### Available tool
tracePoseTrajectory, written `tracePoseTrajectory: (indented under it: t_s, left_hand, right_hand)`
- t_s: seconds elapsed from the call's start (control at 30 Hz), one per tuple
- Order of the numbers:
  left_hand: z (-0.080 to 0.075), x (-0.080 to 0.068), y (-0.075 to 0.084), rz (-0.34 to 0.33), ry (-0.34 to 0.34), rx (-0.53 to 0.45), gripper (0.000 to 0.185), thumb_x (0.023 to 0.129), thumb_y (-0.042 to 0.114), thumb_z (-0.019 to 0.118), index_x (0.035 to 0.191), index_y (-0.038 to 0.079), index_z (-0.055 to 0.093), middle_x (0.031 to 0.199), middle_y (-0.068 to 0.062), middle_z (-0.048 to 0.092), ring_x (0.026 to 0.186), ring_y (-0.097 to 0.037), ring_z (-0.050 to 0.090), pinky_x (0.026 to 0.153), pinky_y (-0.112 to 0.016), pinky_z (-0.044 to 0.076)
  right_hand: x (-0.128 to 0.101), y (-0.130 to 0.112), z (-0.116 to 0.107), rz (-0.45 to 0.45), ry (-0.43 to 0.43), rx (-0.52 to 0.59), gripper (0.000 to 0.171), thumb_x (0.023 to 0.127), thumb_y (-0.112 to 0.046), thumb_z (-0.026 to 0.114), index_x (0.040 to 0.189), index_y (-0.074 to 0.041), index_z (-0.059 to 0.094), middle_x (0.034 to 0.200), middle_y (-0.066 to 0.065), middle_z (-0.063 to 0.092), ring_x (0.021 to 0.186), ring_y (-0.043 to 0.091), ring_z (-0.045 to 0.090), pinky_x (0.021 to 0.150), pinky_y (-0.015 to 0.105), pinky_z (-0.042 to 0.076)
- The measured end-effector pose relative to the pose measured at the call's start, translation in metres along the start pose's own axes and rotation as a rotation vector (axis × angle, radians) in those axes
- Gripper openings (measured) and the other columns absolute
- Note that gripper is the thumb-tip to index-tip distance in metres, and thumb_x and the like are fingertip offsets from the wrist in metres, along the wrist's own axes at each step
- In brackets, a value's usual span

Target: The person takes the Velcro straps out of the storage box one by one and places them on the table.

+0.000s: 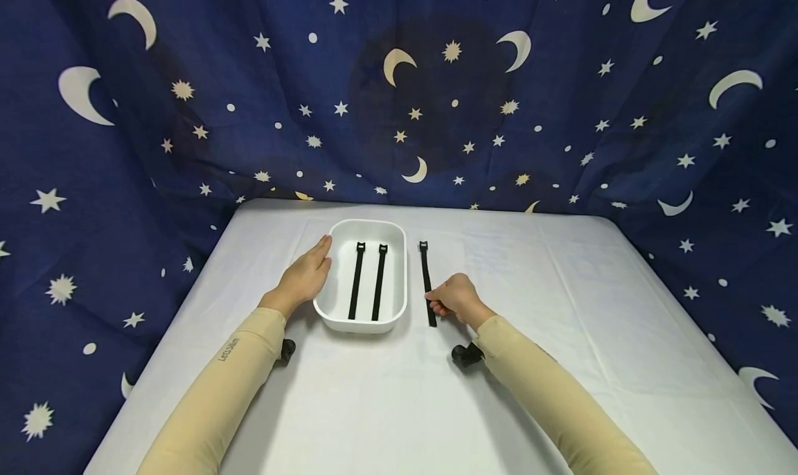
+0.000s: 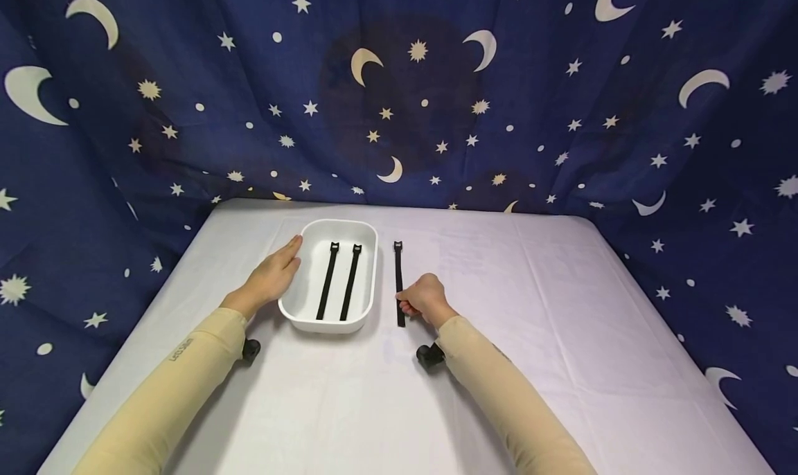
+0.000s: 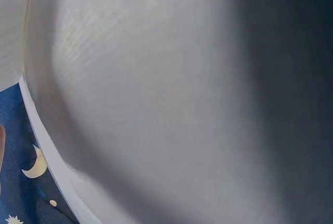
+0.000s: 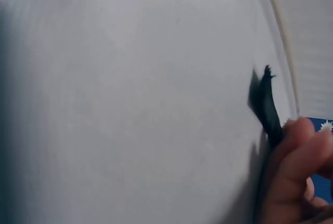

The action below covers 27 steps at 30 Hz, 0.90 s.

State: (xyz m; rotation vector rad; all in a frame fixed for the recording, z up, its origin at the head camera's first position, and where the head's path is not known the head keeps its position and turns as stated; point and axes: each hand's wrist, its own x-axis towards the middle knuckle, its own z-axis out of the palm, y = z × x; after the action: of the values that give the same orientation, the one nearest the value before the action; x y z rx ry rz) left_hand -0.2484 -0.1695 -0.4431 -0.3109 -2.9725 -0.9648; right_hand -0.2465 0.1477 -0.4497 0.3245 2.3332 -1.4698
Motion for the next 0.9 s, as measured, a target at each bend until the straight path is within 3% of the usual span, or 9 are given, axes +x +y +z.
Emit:
tracePoseTrajectory:
  t_s: [0.13, 0.3, 0.63, 0.9]
  left_hand:
    - [0.0, -0.001, 0.001, -0.001, 0.0, -0.003, 0.056, 0.108, 0.023, 0.032, 0.159, 0.003, 0.018, 0.168, -0.013, 0.018, 0.155, -0.032, 0.019, 0.128, -0.049, 0.018]
    - [-0.002, 0.0, 0.002, 0.003, -0.002, 0.003, 0.056, 0.108, 0.022, 0.032, 0.159, 0.003, 0.018, 0.168, -0.013, 0.016, 0.155, -0.034, 0.019, 0.128, -0.051, 0.017]
    - [-0.003, 0.0, 0.001, 0.006, 0.005, 0.002, 0.056, 0.108, 0.022, 0.032, 0.159, 0.003, 0.019, 0.167, -0.013, 0.017, 0.155, -0.034, 0.02, 0.128, -0.05, 0.018]
    - [0.0, 0.0, 0.0, 0.012, 0.004, -0.003, 0.056, 0.108, 0.022, 0.033, 0.159, 0.002, 0.018, 0.167, -0.015, 0.018, 0.155, -0.034, 0.019, 0.128, -0.05, 0.018]
  right_hand:
    - [-0.002, 0.002, -0.001, 0.001, 0.01, 0.052, 0.013, 0.091, -0.005, 0.072, 0.092, 0.007, 0.068, 0.061, 0.003, 0.065, 0.047, 0.005, 0.056, 0.047, 0.016, 0.051]
    - [-0.01, -0.002, -0.004, -0.09, 0.034, 0.051, 0.014, 0.092, -0.007, 0.071, 0.094, 0.007, 0.068, 0.068, 0.005, 0.067, 0.052, 0.007, 0.061, 0.054, 0.019, 0.057]
    - [-0.02, -0.039, -0.01, -0.238, 0.038, 0.08, 0.016, 0.093, -0.007, 0.07, 0.1, 0.008, 0.068, 0.094, 0.019, 0.075, 0.067, 0.01, 0.07, 0.066, 0.023, 0.063]
    - [-0.028, -0.068, 0.002, -0.295, 0.03, 0.085, 0.011, 0.092, -0.002, 0.069, 0.095, 0.008, 0.068, 0.104, 0.026, 0.073, 0.068, 0.01, 0.07, 0.068, 0.024, 0.063]
